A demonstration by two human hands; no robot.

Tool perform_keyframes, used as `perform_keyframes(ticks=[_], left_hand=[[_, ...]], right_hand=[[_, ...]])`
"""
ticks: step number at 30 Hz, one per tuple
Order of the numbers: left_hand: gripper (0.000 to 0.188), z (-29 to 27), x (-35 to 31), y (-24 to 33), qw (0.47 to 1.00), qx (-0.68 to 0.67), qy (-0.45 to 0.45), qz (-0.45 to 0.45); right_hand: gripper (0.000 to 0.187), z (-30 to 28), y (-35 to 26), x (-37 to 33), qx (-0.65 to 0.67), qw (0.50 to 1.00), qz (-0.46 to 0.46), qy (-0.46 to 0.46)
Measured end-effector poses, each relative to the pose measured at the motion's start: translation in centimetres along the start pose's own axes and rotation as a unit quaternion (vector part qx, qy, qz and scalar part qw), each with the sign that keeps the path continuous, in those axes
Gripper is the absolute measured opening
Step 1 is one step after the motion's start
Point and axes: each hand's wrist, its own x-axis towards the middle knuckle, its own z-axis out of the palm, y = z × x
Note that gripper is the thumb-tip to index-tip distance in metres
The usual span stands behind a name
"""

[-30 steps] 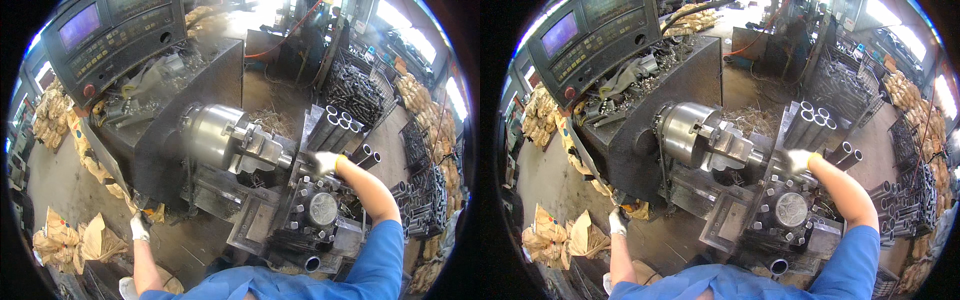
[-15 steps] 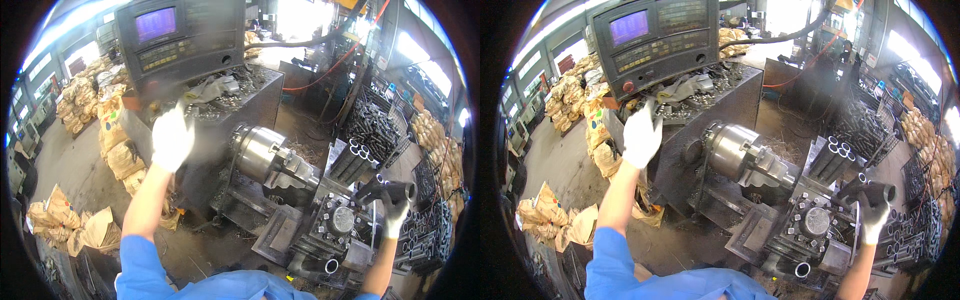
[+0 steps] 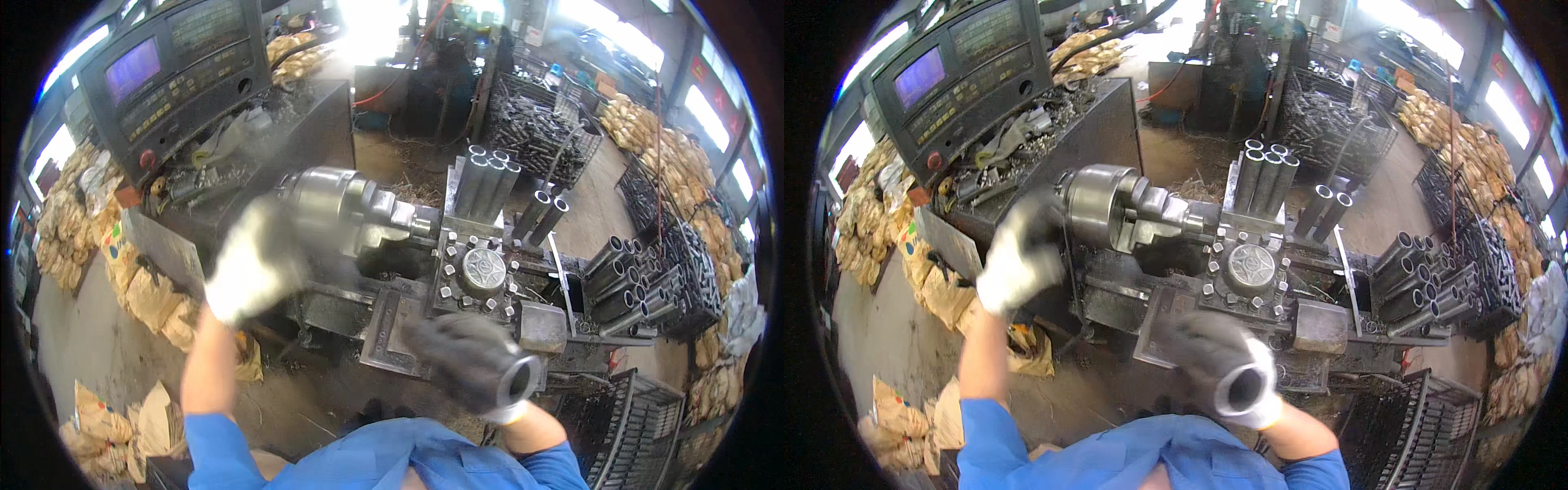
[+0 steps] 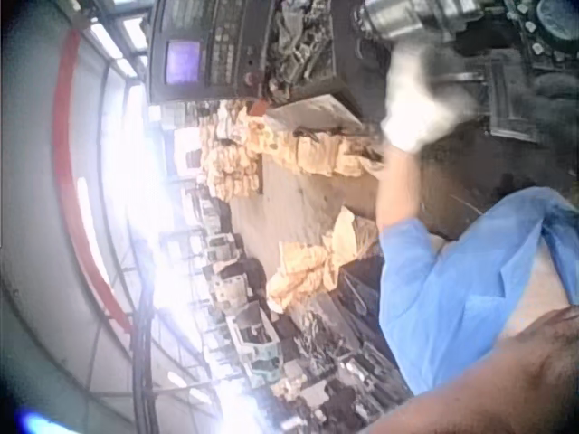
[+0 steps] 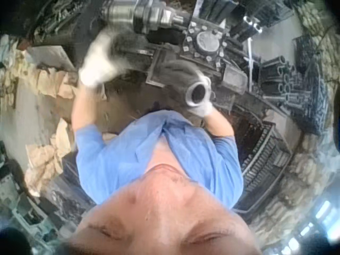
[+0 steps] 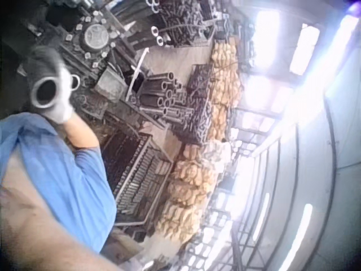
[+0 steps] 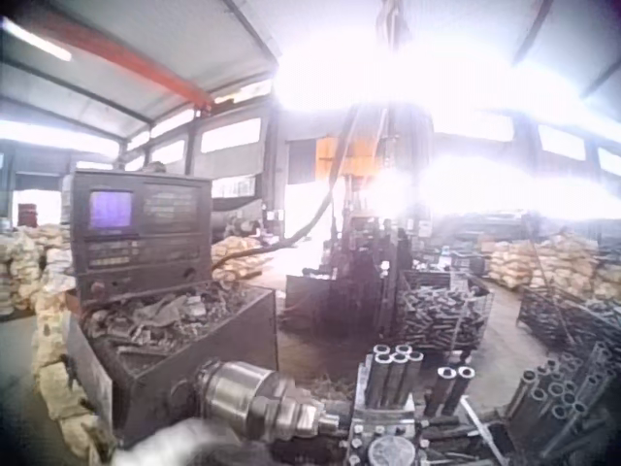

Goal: The person operates a metal turning machine in a workshop, repeatedly loading cylindrical metal tubes into the chuck, starting the machine, and removing the processed tubes. The person places the finished tubes into a nearby metal basket.

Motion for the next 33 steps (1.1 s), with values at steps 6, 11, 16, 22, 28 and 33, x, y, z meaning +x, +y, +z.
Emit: perform_keyframes(ticks=[6, 11, 16, 22, 28, 33], left_hand=[[0.067, 2.1, -21.8, 14.6, 0.903, -0.206, -0.283, -0.248], [0.047, -1.7, -52.2, 15.1, 0.686, 0.041, -0.412, -0.599], [0.051, -12.3, -79.6, 33.0, 0.360, 0.154, -0.138, -0.910], [0.057, -11.2, -92.7, 54.5, 0.187, 0.088, 0.264, -0.942], [0.070, -1.7, -93.4, 63.8, 0.095, 0.065, 0.422, -0.899], [0.047, 2.3, -88.4, 64.3, 0.201, -0.011, 0.128, -0.971]], right_hand=[[0.060, 9.8, 2.8, -5.0, 0.357, 0.916, 0.121, -0.139], [0.039, 14.4, 4.4, -6.1, 0.187, 0.957, -0.075, -0.209], [0.030, 20.2, 2.4, -7.9, 0.182, 0.922, 0.091, -0.331], [0.039, 33.4, -6.1, -10.4, 0.061, 0.853, -0.035, -0.517], [0.065, 43.8, -19.2, -14.5, 0.027, 0.747, -0.151, -0.647], [0.068, 49.8, -26.3, -19.3, 0.006, 0.661, -0.303, -0.686]])
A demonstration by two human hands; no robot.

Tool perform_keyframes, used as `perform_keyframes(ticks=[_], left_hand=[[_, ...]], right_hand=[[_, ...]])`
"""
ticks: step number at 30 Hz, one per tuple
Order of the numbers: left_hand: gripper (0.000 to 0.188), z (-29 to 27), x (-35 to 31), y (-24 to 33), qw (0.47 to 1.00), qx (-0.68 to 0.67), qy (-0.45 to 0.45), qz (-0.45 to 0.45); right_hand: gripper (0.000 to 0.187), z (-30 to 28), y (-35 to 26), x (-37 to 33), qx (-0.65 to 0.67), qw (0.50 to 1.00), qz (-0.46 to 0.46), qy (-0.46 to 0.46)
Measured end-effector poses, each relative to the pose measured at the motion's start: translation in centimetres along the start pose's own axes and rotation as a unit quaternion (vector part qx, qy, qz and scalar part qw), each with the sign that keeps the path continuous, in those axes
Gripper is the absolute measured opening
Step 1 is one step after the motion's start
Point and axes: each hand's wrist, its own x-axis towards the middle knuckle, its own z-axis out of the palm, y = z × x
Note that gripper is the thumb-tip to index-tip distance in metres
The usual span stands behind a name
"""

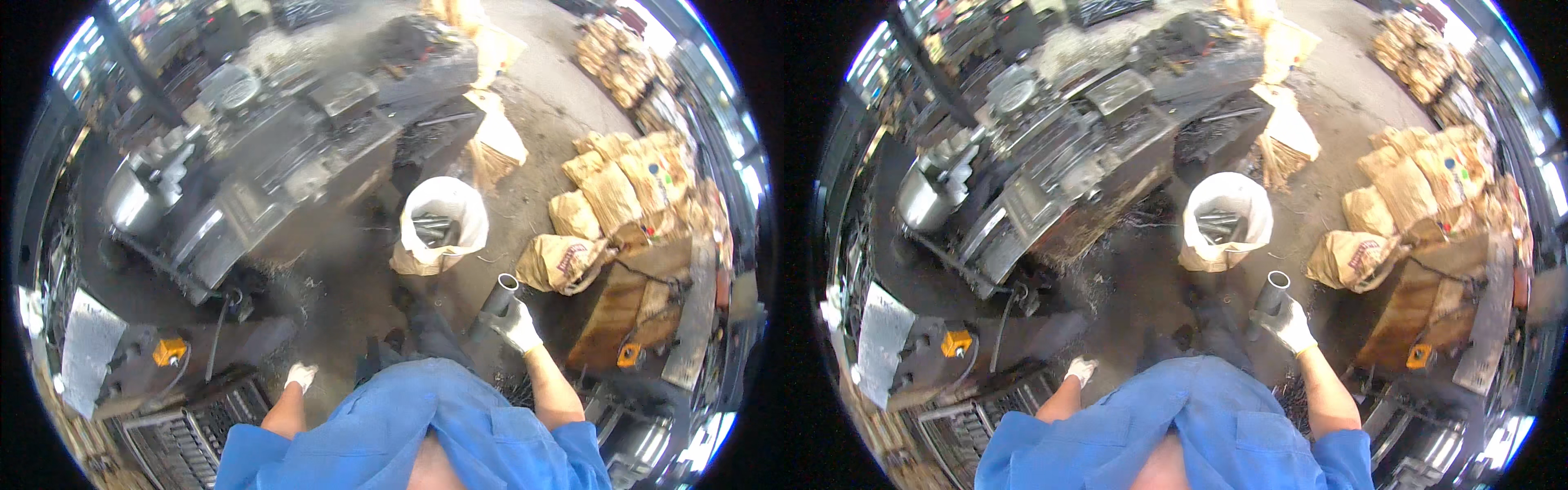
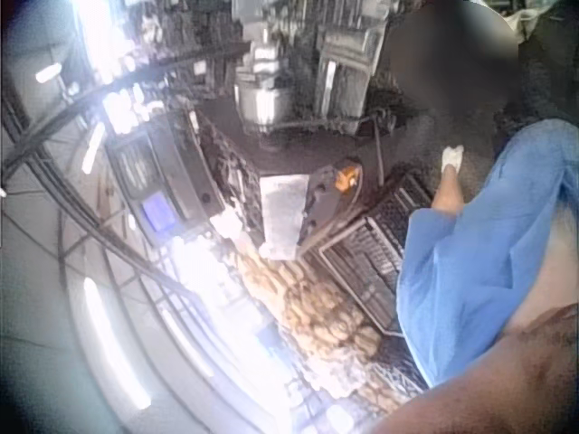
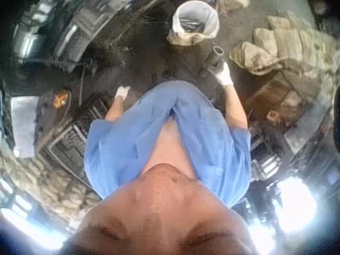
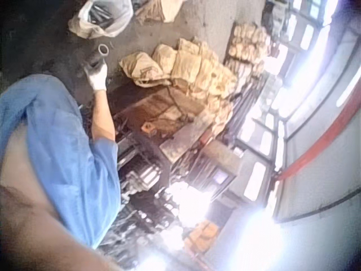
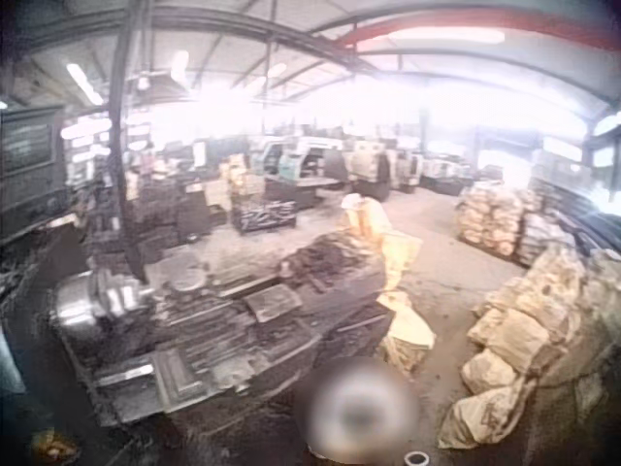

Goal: The person operates a metal turning machine in a workshop, repeatedly loading cylindrical metal tubes into the chuck, starting the machine, and removing the processed tubes. The person places the finished tubes into a nearby metal basket.

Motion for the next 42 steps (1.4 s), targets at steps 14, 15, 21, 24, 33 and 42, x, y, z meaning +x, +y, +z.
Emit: perform_keyframes(ticks=[14, 15, 21, 24, 33, 42], left_hand=[[0.059, -3.9, -9.8, 1.4, 0.528, -0.570, 0.561, -0.286], [0.065, -6.5, -10.9, 0.7, 0.493, -0.556, 0.579, -0.337], [0.073, -18.7, -17.8, -1.2, 0.355, -0.467, 0.688, -0.428], [0.060, -20.2, -17.5, -2.9, 0.409, -0.385, 0.725, -0.398], [0.037, -18.3, -15.7, -5.4, 0.503, -0.238, 0.737, -0.384], [0.051, -13.6, -13.5, -9.8, 0.316, -0.619, 0.682, -0.226]], right_hand=[[0.063, 4.2, -27.8, 21.3, 0.012, 0.884, -0.419, -0.205], [0.068, 3.8, -30.3, 21.3, 0.005, 0.887, -0.417, -0.201], [0.064, 7.5, -38.5, 23.8, 0.050, 0.845, -0.519, -0.119], [0.062, 11.1, -38.4, 26.4, 0.098, 0.833, -0.539, -0.070], [0.056, 2.7, -42.5, 28.0, -0.132, 0.816, -0.533, -0.184], [0.049, 0.0, -67.5, 30.3, -0.137, 0.671, -0.667, -0.294]])
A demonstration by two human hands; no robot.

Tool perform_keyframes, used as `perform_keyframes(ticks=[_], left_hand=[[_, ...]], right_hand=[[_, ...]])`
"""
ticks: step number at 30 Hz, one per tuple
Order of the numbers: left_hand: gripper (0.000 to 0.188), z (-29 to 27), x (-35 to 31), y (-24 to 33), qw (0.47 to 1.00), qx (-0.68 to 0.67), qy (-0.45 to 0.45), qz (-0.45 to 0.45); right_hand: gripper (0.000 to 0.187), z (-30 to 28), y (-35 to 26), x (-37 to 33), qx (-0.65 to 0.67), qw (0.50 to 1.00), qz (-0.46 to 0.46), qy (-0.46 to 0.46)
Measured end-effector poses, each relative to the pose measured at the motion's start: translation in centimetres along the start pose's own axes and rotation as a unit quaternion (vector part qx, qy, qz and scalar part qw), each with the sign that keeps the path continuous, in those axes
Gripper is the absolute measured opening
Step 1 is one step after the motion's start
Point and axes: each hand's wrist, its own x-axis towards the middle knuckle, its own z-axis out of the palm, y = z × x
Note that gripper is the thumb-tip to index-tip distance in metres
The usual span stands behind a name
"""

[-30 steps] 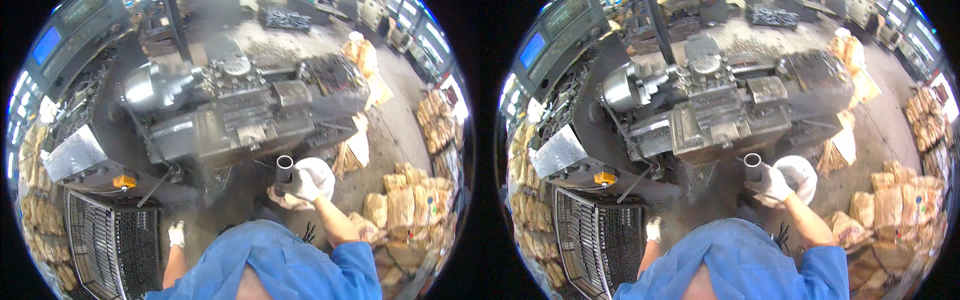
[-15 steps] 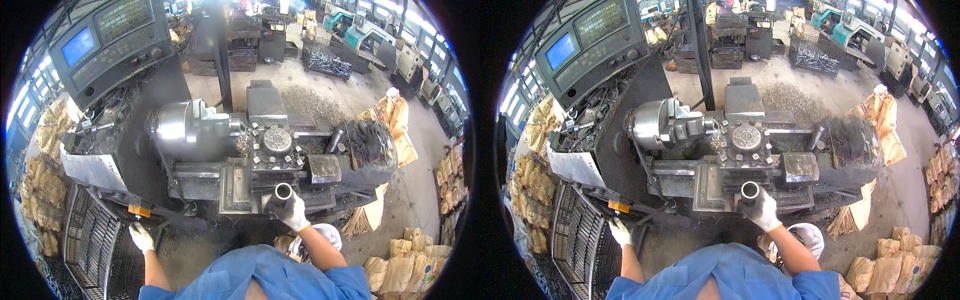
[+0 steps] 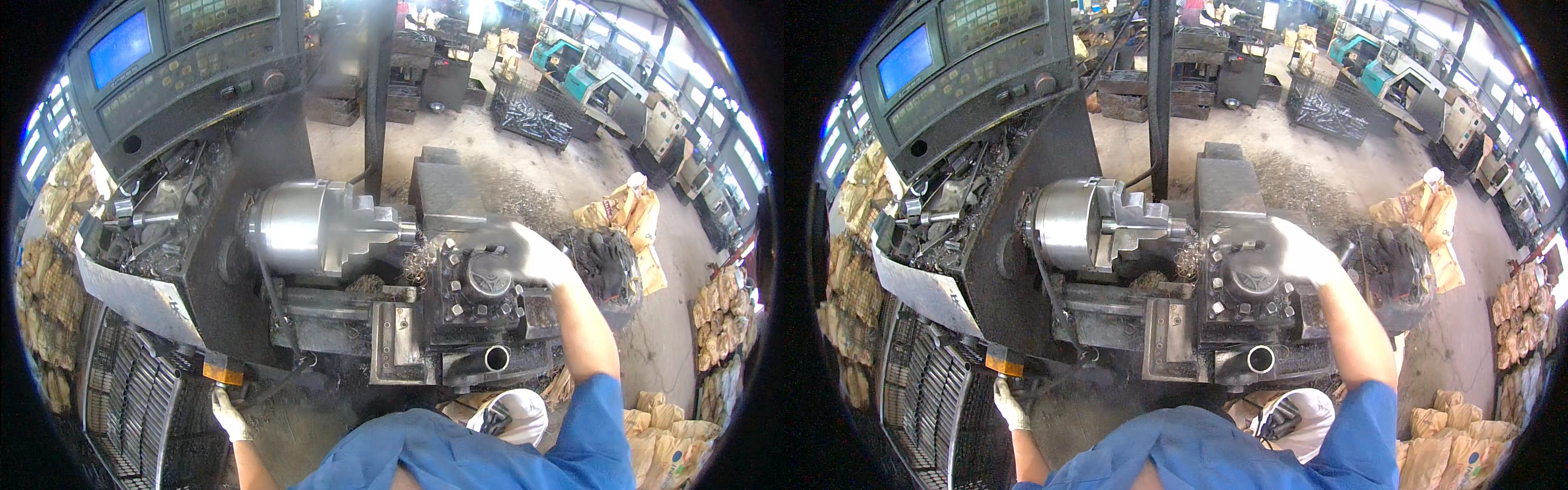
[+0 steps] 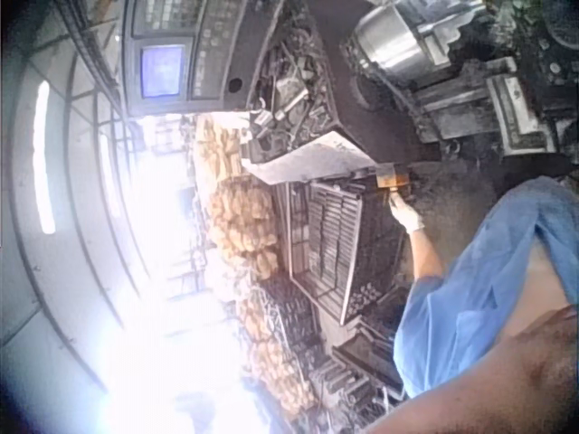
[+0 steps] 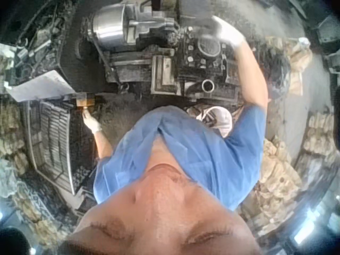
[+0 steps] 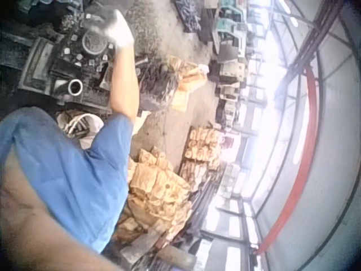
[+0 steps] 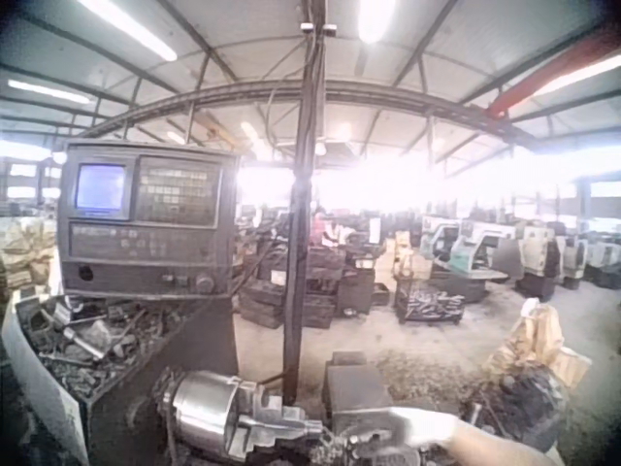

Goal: The person operates a metal turning machine in a workshop, repeatedly loading cylindrical metal tubes into the chuck, starting the machine, and removing the processed tubes. The person places the finished tubes into a nearby metal basket.

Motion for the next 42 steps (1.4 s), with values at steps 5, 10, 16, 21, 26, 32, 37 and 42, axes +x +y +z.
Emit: perform_keyframes(ticks=[5, 10, 16, 21, 26, 32, 37, 42], left_hand=[[0.053, 6.5, -9.5, 8.8, 0.994, 0.099, 0.033, 0.002], [0.044, 6.6, -14.5, 1.4, 0.980, 0.180, 0.011, 0.079], [0.026, 9.9, -18.2, 4.5, 0.988, 0.138, -0.063, 0.011], [0.032, 13.2, -19.1, 8.5, 0.942, 0.283, -0.151, 0.094], [0.046, 24.3, -17.7, 21.9, 0.742, 0.265, -0.214, 0.578], [0.055, 40.8, -16.0, 34.2, 0.559, 0.216, -0.255, 0.759], [0.063, 47.3, -13.7, 32.8, 0.576, 0.319, -0.291, 0.694], [0.066, 48.8, -14.7, 31.6, 0.577, 0.362, -0.304, 0.666]], right_hand=[[0.063, 4.3, 11.8, 12.8, 0.119, 0.935, 0.076, -0.324], [0.062, 6.4, 12.6, 14.6, 0.442, 0.853, 0.042, -0.274], [0.061, -6.1, 26.6, 7.0, 0.529, 0.778, 0.164, 0.296], [0.043, -1.5, 28.3, 0.9, 0.069, 0.943, 0.281, 0.162], [0.040, 0.5, 25.4, 1.0, 0.197, 0.975, 0.095, -0.023], [0.040, 3.4, 16.2, 14.5, 0.009, 0.982, -0.049, -0.184], [0.052, 8.1, 12.2, 20.7, -0.084, 0.955, 0.047, -0.282], [0.058, 8.1, 20.8, 20.4, -0.153, 0.894, 0.144, -0.396]])
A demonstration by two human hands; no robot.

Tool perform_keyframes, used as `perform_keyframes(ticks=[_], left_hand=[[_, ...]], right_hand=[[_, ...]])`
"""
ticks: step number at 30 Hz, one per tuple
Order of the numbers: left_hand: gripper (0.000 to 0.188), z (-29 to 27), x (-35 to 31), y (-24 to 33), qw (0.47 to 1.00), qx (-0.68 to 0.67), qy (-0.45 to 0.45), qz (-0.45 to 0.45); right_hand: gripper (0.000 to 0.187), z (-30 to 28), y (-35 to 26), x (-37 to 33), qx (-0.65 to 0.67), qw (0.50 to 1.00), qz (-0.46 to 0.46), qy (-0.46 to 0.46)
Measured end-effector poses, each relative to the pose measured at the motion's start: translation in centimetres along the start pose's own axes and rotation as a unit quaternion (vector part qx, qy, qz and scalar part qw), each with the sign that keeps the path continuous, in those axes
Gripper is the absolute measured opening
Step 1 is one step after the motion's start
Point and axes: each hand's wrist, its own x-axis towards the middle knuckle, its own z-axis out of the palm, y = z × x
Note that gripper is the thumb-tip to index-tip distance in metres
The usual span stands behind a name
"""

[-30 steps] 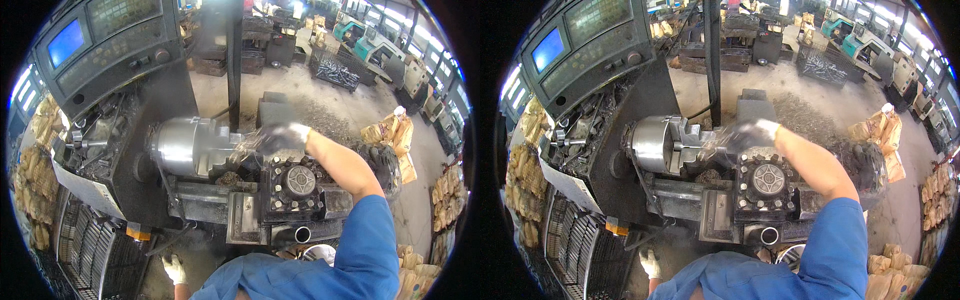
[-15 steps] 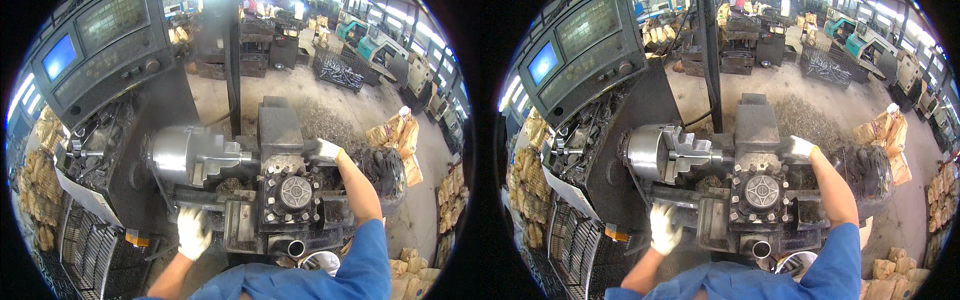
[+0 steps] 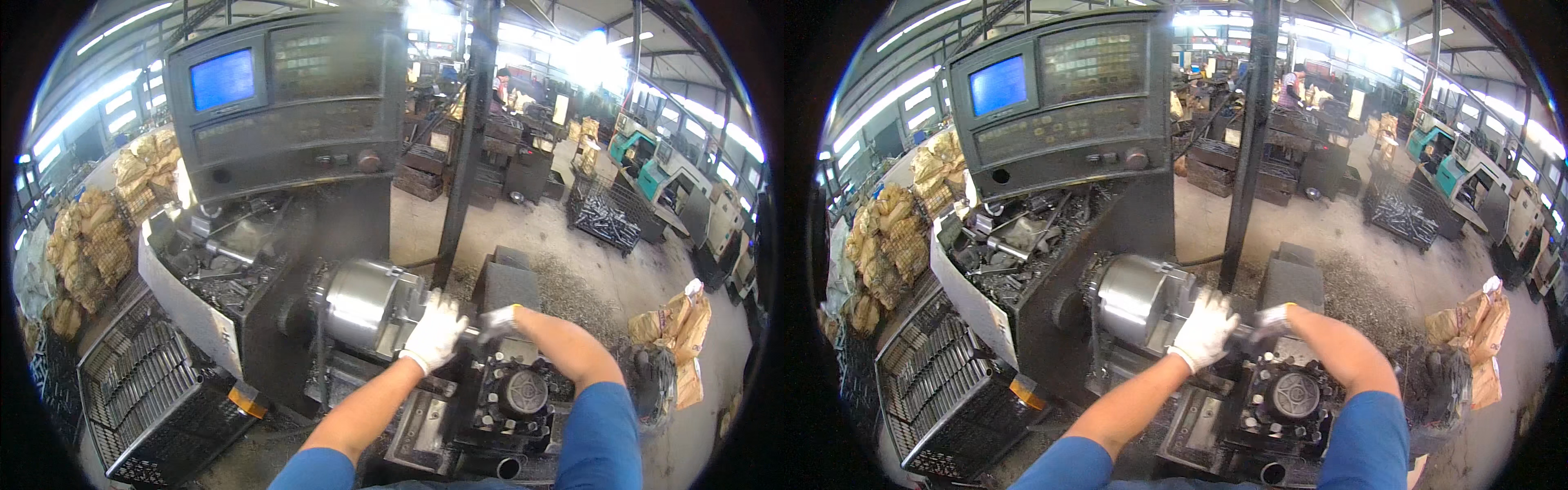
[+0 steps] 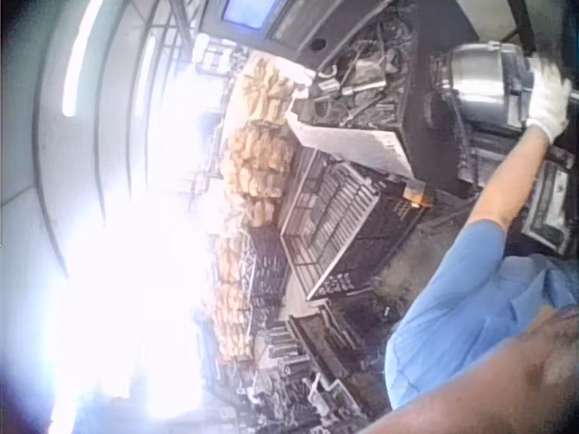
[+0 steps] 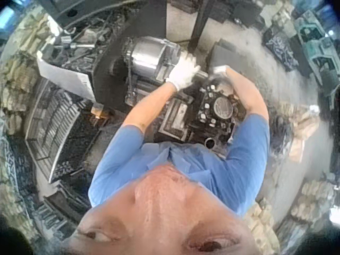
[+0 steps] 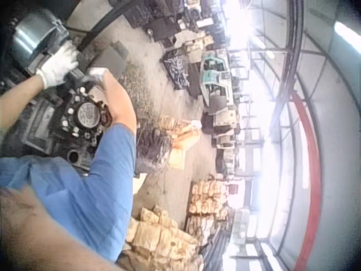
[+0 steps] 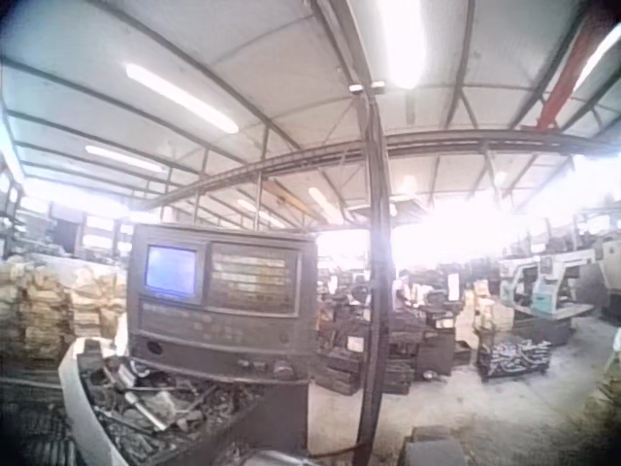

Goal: The person operates a metal turning machine in a workshop, repeatedly loading cylindrical metal tubes into the chuck, starting the machine, and removing the processed tubes. The person places the finished tubes into a nearby metal basket.

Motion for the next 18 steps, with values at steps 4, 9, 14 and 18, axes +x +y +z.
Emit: perform_keyframes(ticks=[4, 9, 14, 18], left_hand=[[0.066, -1.5, -1.6, -0.9, 0.998, 0.021, -0.049, -0.034], [0.056, 0.1, 0.0, 0.5, 1.000, 0.014, -0.025, -0.005], [0.050, -0.9, -1.7, -1.3, 0.999, 0.021, -0.019, -0.029], [0.048, 0.1, -1.0, -0.5, 1.000, -0.004, 0.004, -0.009]], right_hand=[[0.061, -1.6, 0.8, 0.3, 0.105, 0.984, -0.094, -0.108], [0.079, 1.9, 2.6, 3.3, 0.011, 0.999, -0.050, -0.001], [0.088, 1.6, 0.0, -2.9, 0.019, 0.989, -0.120, 0.082], [0.081, 4.0, 5.8, -3.7, -0.018, 0.992, -0.086, 0.091]])
